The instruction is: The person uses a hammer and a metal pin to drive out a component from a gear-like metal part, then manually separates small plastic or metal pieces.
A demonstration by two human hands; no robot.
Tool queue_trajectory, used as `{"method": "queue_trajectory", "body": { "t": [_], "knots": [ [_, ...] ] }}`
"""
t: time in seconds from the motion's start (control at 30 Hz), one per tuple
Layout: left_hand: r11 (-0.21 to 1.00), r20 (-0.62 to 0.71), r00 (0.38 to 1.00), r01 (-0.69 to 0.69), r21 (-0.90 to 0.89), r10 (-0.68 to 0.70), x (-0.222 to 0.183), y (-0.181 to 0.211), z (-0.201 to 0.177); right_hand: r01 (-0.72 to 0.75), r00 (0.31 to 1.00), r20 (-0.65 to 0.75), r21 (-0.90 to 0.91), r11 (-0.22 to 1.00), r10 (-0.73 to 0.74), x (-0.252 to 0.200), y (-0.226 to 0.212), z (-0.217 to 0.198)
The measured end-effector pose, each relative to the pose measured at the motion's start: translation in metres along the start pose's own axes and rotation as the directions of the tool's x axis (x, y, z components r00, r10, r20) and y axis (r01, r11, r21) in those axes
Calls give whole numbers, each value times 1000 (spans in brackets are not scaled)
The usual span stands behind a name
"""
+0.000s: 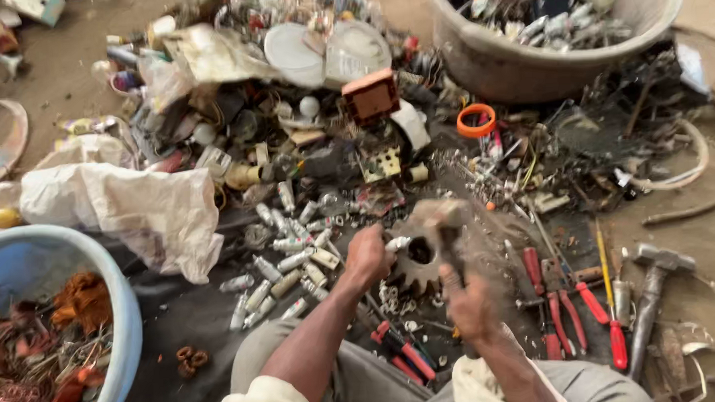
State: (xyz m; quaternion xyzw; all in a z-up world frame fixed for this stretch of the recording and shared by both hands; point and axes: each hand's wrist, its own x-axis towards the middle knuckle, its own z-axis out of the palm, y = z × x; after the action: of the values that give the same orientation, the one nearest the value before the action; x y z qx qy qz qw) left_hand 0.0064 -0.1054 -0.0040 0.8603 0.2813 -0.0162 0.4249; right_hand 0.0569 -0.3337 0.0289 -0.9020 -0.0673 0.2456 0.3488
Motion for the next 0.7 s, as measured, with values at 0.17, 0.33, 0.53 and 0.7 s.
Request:
{"method": "queue_trajectory", "body": {
  "t": [0.17,0.33,0.53,0.7],
  "knots": [
    [982,95,984,162,-92,-154,9,5,3,671,740,-379,474,571,-555,-40,-33,-24],
    [990,36,993,119,-76,-117,6,2,0,648,586,-274,-406,644,-763,-5,-5,12],
    [996,17,998,-66,-52,67,-7,-6,-8,41,999,-24,87,995,-39,2,-2,-5],
    [979,220,964,178,-101,-152,1,5,-7,583,812,-231,340,738,-535,-15,-7,-17]
  ]
}}
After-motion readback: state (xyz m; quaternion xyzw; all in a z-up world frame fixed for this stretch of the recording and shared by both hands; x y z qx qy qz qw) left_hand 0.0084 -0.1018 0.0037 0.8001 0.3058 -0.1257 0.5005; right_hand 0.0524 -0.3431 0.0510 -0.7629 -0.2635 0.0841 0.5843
